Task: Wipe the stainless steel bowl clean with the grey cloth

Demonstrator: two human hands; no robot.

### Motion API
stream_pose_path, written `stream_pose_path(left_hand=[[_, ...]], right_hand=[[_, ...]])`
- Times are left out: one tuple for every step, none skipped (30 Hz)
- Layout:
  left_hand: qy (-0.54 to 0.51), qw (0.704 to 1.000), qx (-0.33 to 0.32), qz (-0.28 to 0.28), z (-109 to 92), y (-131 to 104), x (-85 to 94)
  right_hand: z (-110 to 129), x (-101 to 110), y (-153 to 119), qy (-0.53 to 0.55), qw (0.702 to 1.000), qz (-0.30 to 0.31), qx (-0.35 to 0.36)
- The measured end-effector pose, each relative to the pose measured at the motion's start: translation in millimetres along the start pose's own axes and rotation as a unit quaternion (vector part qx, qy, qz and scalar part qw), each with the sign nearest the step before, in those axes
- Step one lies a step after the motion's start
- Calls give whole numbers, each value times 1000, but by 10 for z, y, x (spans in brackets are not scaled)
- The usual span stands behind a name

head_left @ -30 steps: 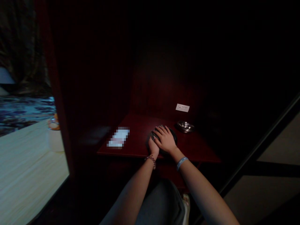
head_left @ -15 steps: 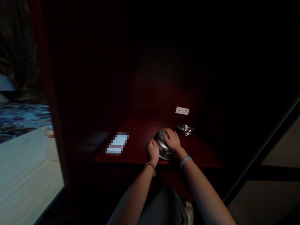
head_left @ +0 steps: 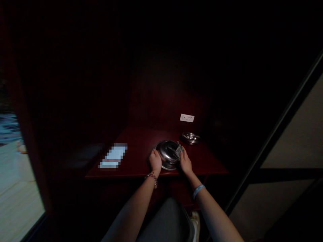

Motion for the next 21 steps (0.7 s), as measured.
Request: stream_pose_path(left_hand=[[2,1000,-3,0,2,2,-2],[1,1000,-7,0,6,4,-4],[-2,1000,-11,5,10,6,-7],[-7,1000,-14,6,14,8,-10],[-11,1000,-17,6,18,9,-12],[-15,1000,-18,6,21,11,-12],[-17,1000,-18,4,24,13,-11],[-19,1000,-17,3,27,16,-9],[-21,1000,-16,4,29,18,-6],[-27,999,-17,7,31,20,-2],[-37,999,-18,11,34,23,2],[-48,999,-20,17,38,25,4],[-59,998,-22,23,43,27,4],[-69,997,-23,27,50,28,2],[-77,996,-24,29,58,29,-3],[-79,996,-24,30,67,29,-11],[-76,997,-22,26,77,29,-19],[-70,997,-18,20,87,28,-27],[-60,998,-13,13,96,27,-33],[-49,999,-8,9,103,25,-39],[-37,999,-5,7,107,23,-42]], right_hand=[[-33,-9,-95,0,1000,-6,-3],[-57,-25,-187,-5,1000,-14,-1],[-70,-46,-274,-11,1000,-26,5],[-68,-71,-354,-17,999,-41,17],[-52,-101,-429,-26,997,-56,37],[-19,-132,-497,-42,995,-69,61],[30,-165,-558,-63,991,-76,89],[94,-197,-610,-91,985,-76,121],[173,-227,-652,-124,977,-65,158],[264,-255,-679,-158,967,-45,197],[362,-277,-687,-185,954,-26,232],[464,-295,-673,-207,943,-9,260],[565,-309,-637,-221,934,4,280],[663,-323,-578,-235,924,20,300],[752,-338,-501,-246,915,37,318],[830,-355,-410,-259,905,55,334],[896,-372,-310,-268,897,68,344],[947,-389,-207,-276,894,73,347],[983,-405,-106,-284,893,75,341],[1005,-418,-11,-291,895,74,329],[1013,-426,76,-296,899,71,313]])
Point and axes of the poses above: each hand's wrist, its own y-axis towards the middle knuckle, its own x-axis out of the back of the hand, z = x × y, the point moved 1 cm from there along y, towards the middle knuckle, and after that the axes turned 13 degrees about -x, right-handed, at the moved point
